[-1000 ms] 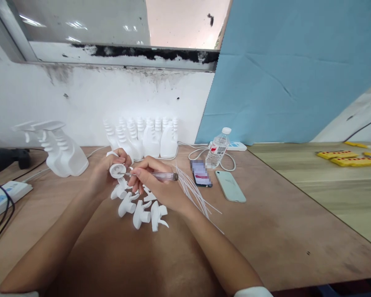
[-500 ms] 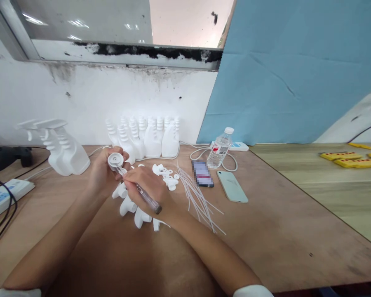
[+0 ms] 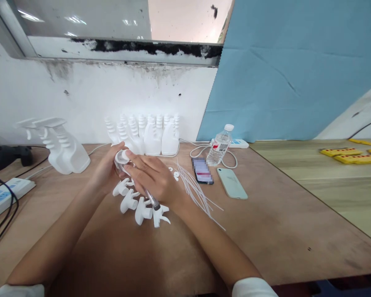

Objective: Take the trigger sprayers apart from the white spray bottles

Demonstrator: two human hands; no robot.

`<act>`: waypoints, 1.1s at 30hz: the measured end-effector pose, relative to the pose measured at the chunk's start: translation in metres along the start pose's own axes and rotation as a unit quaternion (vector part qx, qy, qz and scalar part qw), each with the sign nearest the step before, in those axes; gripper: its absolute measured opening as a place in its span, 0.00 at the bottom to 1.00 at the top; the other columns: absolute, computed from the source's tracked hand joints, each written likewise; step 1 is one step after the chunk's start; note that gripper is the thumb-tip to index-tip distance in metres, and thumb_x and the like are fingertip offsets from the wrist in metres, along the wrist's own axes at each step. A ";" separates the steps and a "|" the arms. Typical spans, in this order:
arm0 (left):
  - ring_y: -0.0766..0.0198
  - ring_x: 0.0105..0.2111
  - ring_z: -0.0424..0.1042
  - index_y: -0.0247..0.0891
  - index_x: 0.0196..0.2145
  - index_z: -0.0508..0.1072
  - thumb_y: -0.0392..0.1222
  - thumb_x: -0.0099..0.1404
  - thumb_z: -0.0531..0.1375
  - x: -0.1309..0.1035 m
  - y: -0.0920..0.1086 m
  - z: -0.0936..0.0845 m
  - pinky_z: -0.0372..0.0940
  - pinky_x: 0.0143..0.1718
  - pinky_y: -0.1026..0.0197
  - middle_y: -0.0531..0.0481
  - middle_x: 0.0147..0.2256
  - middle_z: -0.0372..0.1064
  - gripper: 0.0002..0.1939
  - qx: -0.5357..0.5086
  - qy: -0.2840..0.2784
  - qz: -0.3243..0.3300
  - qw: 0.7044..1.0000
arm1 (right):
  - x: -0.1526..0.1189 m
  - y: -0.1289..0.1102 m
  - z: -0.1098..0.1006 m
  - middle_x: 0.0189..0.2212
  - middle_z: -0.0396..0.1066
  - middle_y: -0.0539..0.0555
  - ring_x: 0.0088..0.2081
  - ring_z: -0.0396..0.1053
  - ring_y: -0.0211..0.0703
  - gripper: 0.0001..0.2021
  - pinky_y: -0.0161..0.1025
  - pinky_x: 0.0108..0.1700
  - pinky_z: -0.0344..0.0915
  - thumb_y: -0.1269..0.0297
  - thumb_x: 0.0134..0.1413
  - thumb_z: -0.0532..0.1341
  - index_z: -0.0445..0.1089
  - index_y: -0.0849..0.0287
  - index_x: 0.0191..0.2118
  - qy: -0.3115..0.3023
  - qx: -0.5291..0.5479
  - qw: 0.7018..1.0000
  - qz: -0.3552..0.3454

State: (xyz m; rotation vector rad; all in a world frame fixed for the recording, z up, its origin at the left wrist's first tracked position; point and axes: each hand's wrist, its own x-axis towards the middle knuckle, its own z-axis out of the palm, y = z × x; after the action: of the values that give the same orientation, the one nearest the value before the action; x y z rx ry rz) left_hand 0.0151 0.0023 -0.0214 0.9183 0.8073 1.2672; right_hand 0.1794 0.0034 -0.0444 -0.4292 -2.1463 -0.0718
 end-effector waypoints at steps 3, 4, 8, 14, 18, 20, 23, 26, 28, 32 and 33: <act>0.73 0.13 0.56 0.36 0.27 0.64 0.57 0.57 0.61 0.008 0.003 -0.011 0.51 0.14 0.69 0.56 0.18 0.59 0.19 0.102 0.034 0.030 0.994 | 0.000 0.006 -0.005 0.57 0.64 0.56 0.55 0.65 0.46 0.14 0.49 0.55 0.65 0.68 0.63 0.51 0.70 0.55 0.48 0.053 0.031 0.996 0.064; 0.72 0.14 0.58 0.36 0.29 0.66 0.58 0.56 0.62 0.011 0.003 -0.015 0.52 0.15 0.68 0.54 0.19 0.61 0.20 0.151 0.048 0.035 0.987 | -0.002 0.012 -0.007 0.57 0.65 0.56 0.54 0.66 0.45 0.14 0.48 0.55 0.64 0.67 0.63 0.51 0.71 0.55 0.48 0.064 0.040 0.993 0.090; 0.66 0.19 0.64 0.36 0.33 0.69 0.62 0.55 0.60 0.025 -0.009 -0.045 0.57 0.19 0.65 0.51 0.24 0.67 0.24 0.328 0.089 0.035 0.940 | -0.027 0.054 -0.004 0.50 0.72 0.55 0.50 0.70 0.44 0.14 0.44 0.55 0.64 0.61 0.62 0.52 0.73 0.56 0.44 0.093 0.078 0.959 0.258; 0.59 0.27 0.69 0.34 0.36 0.72 0.64 0.63 0.47 0.043 -0.051 -0.118 0.61 0.27 0.61 0.47 0.26 0.70 0.29 0.477 0.173 0.105 0.855 | -0.091 0.106 0.019 0.43 0.75 0.59 0.48 0.71 0.49 0.19 0.44 0.53 0.63 0.53 0.59 0.55 0.76 0.63 0.39 0.052 0.116 0.892 0.433; 0.57 0.32 0.70 0.34 0.42 0.72 0.60 0.64 0.48 0.042 -0.067 -0.160 0.63 0.34 0.60 0.45 0.32 0.73 0.27 0.513 0.260 0.145 0.805 | -0.102 0.108 0.019 0.44 0.74 0.60 0.48 0.71 0.47 0.23 0.42 0.51 0.64 0.49 0.60 0.51 0.72 0.63 0.47 0.028 0.138 0.883 0.448; 0.56 0.34 0.70 0.35 0.43 0.71 0.59 0.64 0.48 0.042 -0.071 -0.175 0.63 0.38 0.59 0.44 0.35 0.73 0.26 0.530 0.265 0.156 0.791 | -0.102 0.109 0.009 0.40 0.76 0.59 0.43 0.73 0.45 0.26 0.41 0.46 0.66 0.48 0.62 0.47 0.69 0.62 0.51 0.033 0.094 0.881 0.463; 0.55 0.37 0.70 0.35 0.43 0.72 0.60 0.63 0.49 0.045 -0.074 -0.189 0.62 0.41 0.58 0.43 0.38 0.73 0.26 0.559 0.253 0.138 0.777 | -0.109 0.118 -0.018 0.36 0.75 0.59 0.36 0.73 0.46 0.26 0.40 0.42 0.65 0.48 0.64 0.44 0.66 0.60 0.54 0.039 -0.079 0.866 0.493; 0.55 0.36 0.69 0.35 0.43 0.72 0.61 0.62 0.48 0.049 -0.077 -0.197 0.62 0.40 0.58 0.44 0.35 0.73 0.28 0.549 0.259 0.119 0.786 | -0.130 0.135 -0.052 0.36 0.74 0.63 0.41 0.71 0.54 0.24 0.45 0.44 0.62 0.50 0.63 0.45 0.70 0.61 0.48 0.037 -0.293 0.789 0.538; 0.56 0.33 0.69 0.35 0.43 0.72 0.62 0.62 0.48 0.051 -0.078 -0.199 0.62 0.37 0.59 0.46 0.31 0.72 0.28 0.530 0.272 0.109 0.796 | -0.146 0.145 -0.072 0.39 0.73 0.65 0.45 0.70 0.57 0.23 0.48 0.47 0.62 0.52 0.63 0.45 0.69 0.63 0.47 0.025 -0.346 0.736 0.582; 0.58 0.31 0.69 0.36 0.43 0.73 0.63 0.62 0.49 0.051 -0.077 -0.198 0.61 0.35 0.60 0.47 0.30 0.72 0.29 0.520 0.276 0.101 0.802 | -0.173 0.159 -0.094 0.51 0.64 0.75 0.55 0.61 0.68 0.37 0.56 0.50 0.61 0.44 0.47 0.61 0.57 0.68 0.56 -0.023 -0.351 0.618 0.703; 0.58 0.31 0.69 0.35 0.43 0.73 0.63 0.62 0.49 0.050 -0.077 -0.198 0.61 0.35 0.60 0.47 0.30 0.72 0.29 0.518 0.276 0.100 0.803 | -0.177 0.161 -0.096 0.53 0.62 0.77 0.56 0.59 0.70 0.43 0.59 0.51 0.60 0.43 0.43 0.64 0.55 0.69 0.58 -0.034 -0.342 0.599 0.723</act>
State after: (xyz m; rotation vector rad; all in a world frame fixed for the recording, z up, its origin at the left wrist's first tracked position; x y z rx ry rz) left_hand -0.1228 0.0711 -0.1758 1.5369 2.0315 1.2567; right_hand 0.4003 0.0852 -0.1498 -2.4843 -1.1181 0.0615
